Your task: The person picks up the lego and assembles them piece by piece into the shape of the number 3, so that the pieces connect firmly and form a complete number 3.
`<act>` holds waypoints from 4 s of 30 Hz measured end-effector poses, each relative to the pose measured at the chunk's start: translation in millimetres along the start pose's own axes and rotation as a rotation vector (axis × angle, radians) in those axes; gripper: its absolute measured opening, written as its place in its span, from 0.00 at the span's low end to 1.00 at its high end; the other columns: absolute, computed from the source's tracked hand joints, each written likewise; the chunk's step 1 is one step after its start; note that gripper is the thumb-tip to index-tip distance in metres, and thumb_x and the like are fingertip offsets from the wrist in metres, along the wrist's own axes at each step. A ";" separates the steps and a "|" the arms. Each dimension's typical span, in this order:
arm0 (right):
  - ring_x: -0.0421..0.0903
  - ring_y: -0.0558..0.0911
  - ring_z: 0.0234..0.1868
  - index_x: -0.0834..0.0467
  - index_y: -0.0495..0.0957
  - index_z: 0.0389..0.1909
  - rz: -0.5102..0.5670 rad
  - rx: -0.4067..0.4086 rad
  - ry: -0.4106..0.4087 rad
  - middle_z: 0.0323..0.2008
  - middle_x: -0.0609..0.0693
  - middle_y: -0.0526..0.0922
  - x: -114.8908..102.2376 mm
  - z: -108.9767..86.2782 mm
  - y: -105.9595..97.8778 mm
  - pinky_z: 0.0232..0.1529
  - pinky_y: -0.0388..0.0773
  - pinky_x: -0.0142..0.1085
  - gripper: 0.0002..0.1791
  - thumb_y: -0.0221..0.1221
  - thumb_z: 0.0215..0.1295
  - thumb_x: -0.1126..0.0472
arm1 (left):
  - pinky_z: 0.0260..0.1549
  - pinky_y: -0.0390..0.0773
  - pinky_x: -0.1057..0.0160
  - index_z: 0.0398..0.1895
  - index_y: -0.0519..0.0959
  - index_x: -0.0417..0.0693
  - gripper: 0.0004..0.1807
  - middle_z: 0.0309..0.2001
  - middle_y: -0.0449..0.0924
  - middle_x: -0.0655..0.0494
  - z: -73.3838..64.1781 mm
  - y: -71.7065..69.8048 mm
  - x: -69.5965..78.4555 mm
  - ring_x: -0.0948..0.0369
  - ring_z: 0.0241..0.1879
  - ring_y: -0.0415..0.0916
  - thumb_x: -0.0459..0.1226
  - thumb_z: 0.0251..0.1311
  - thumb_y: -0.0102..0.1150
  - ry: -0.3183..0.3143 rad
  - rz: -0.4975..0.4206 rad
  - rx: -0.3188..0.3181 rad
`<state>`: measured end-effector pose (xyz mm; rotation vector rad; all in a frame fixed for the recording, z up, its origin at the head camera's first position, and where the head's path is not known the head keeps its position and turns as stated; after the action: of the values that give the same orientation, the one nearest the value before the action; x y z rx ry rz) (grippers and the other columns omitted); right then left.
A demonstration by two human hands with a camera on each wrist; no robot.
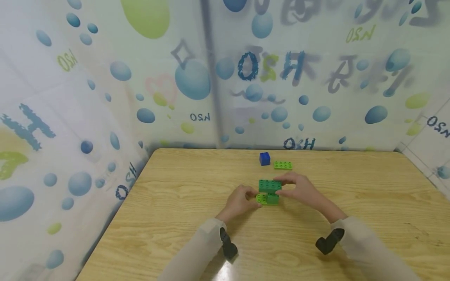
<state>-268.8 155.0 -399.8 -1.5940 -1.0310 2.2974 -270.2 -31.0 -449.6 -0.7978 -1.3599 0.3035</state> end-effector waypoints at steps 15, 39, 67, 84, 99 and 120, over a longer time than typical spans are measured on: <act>0.51 0.76 0.46 0.62 0.75 0.54 0.026 -0.003 0.020 0.44 0.52 0.76 4.6 -3.4 11.0 0.44 0.74 0.49 0.25 0.65 0.57 0.55 | 0.36 0.72 0.63 0.41 0.81 0.43 0.19 0.38 0.74 0.57 0.0 0.2 0.3 0.61 0.36 0.70 0.40 0.45 0.72 -0.003 -0.008 0.007; 0.48 0.75 0.39 0.62 0.77 0.52 -0.047 -0.049 -0.044 0.39 0.48 0.77 3.6 2.4 13.1 0.36 0.73 0.35 0.23 0.66 0.56 0.57 | 0.38 0.72 0.62 0.42 0.81 0.44 0.20 0.39 0.75 0.57 1.0 1.2 -2.3 0.61 0.37 0.70 0.41 0.45 0.73 -0.011 0.014 0.013; 0.56 0.76 0.51 0.67 0.67 0.61 0.176 -0.211 0.077 0.52 0.66 0.74 31.0 18.1 -10.1 0.46 0.75 0.42 0.29 0.61 0.61 0.58 | 0.38 0.72 0.62 0.42 0.81 0.45 0.19 0.39 0.74 0.58 0.3 0.9 -6.8 0.62 0.38 0.70 0.41 0.45 0.72 -0.008 -0.004 0.009; 0.62 0.73 0.51 0.70 0.68 0.59 0.113 -0.069 0.180 0.51 0.68 0.73 56.2 90.7 -30.2 0.48 0.71 0.54 0.25 0.58 0.63 0.64 | 0.34 0.69 0.68 0.39 0.82 0.46 0.18 0.36 0.74 0.61 2.3 -0.8 -6.5 0.66 0.34 0.68 0.41 0.43 0.73 -0.003 0.002 0.018; 0.66 0.65 0.59 0.70 0.65 0.60 0.070 -0.137 0.171 0.60 0.68 0.66 52.3 119.6 -17.6 0.53 0.67 0.55 0.25 0.57 0.63 0.67 | 0.32 0.69 0.70 0.39 0.82 0.46 0.18 0.35 0.74 0.61 1.0 -1.2 -5.9 0.68 0.32 0.67 0.41 0.44 0.73 0.004 0.025 0.020; 0.64 0.71 0.54 0.71 0.68 0.58 0.093 -0.117 0.242 0.55 0.70 0.70 67.4 126.2 -11.2 0.50 0.72 0.51 0.25 0.58 0.61 0.68 | 0.34 0.68 0.70 0.39 0.82 0.48 0.17 0.35 0.74 0.64 3.0 1.4 -5.0 0.68 0.33 0.66 0.42 0.44 0.73 0.003 0.038 0.011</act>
<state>-410.1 140.4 -419.9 -1.9469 -1.0674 2.0645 -273.8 -32.0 -454.2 -0.8150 -1.3408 0.3391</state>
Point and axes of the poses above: each hand's wrist, its own z-axis towards the middle knuckle, its own y-axis out of the palm, x = y × z, the point moved 6 cm from there along z, towards the middle knuckle
